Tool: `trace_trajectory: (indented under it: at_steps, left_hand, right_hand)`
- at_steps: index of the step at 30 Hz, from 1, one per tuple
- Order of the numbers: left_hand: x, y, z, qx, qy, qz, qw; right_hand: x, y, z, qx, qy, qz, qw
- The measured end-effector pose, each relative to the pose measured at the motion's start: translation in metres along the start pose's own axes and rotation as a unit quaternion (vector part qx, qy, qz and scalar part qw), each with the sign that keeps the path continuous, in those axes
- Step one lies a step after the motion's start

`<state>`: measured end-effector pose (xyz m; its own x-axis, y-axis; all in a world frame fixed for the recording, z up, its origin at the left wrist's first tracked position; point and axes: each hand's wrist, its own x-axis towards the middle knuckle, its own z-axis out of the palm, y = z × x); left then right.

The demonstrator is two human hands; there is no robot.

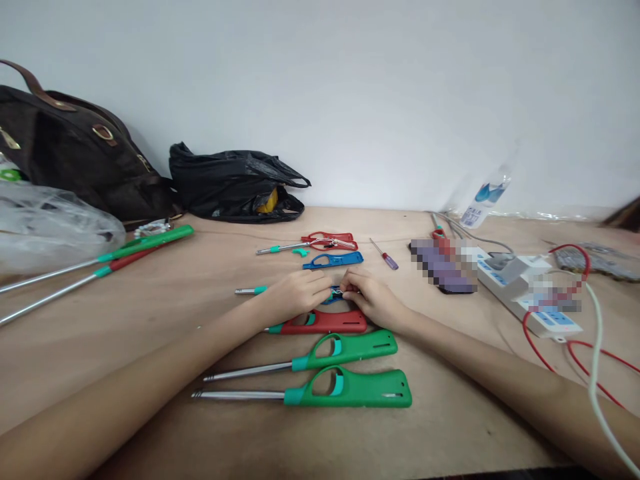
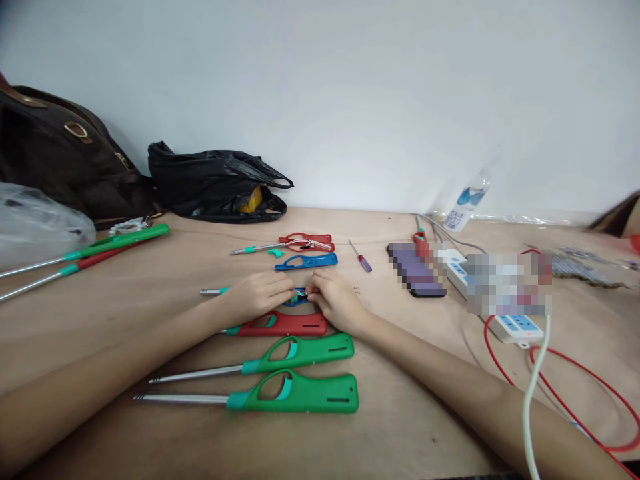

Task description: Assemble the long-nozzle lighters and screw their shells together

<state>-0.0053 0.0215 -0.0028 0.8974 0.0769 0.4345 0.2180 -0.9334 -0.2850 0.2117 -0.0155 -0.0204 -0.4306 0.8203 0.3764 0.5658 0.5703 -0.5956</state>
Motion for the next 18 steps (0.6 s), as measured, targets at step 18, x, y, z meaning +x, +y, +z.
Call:
trace_trajectory:
  at_steps: [18]
  left_hand:
    - [-0.004,-0.0028,0.0017,-0.02,0.004,-0.051,0.998]
  right_hand:
    - [-0.0007,-0.0025,0.0041,0.027,0.017,0.04,0.999]
